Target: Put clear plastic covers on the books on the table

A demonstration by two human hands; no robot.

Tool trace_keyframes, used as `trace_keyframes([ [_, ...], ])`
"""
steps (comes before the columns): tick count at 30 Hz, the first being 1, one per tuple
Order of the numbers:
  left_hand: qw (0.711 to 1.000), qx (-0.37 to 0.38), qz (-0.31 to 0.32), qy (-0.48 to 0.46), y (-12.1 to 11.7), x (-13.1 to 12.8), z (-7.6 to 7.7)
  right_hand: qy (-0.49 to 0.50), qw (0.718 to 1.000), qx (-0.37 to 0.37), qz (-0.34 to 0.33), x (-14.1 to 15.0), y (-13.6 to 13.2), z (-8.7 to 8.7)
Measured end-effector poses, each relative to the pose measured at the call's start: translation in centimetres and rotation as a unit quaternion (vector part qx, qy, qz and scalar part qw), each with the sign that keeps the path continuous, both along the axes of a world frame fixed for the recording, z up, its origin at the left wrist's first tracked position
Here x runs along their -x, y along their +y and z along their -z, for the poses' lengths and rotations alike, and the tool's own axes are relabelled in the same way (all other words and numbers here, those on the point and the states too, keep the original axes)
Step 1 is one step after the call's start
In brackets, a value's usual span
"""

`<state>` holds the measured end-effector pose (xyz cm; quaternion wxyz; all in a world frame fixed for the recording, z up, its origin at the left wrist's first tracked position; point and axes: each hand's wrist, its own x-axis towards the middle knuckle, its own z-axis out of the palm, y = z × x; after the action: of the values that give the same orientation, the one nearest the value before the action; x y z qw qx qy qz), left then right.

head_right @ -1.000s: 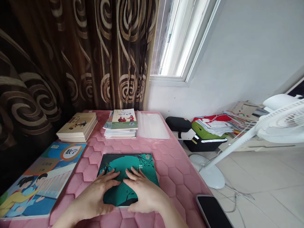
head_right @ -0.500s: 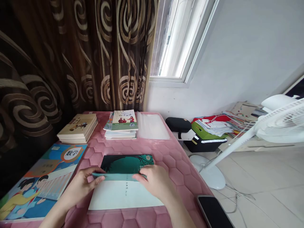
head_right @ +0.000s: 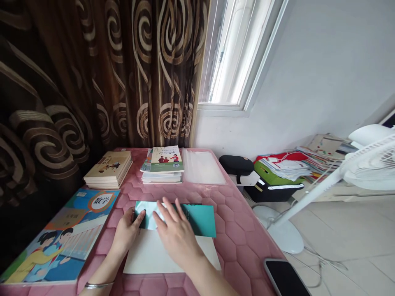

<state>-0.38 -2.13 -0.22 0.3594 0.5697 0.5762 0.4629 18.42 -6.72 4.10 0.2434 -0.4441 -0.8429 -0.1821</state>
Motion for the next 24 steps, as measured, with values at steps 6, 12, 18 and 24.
trace_keyframes([
  [6,1.000,0.001,0.003,-0.008,-0.1,-0.4,-0.5,-0.020,0.999,0.036,0.018,1.9,1.1,3.0],
  [12,0.997,-0.030,-0.041,-0.058,0.9,0.5,0.7,-0.014,0.999,0.000,0.035,2.0,0.9,3.9],
  [18,0.992,0.012,-0.125,-0.031,6.5,1.3,-0.8,0.004,1.000,0.000,0.024,2.1,0.6,4.2],
  [24,0.991,0.060,-0.087,-0.081,12.6,-0.8,-1.6,0.009,1.000,0.006,0.025,2.0,0.8,4.4],
])
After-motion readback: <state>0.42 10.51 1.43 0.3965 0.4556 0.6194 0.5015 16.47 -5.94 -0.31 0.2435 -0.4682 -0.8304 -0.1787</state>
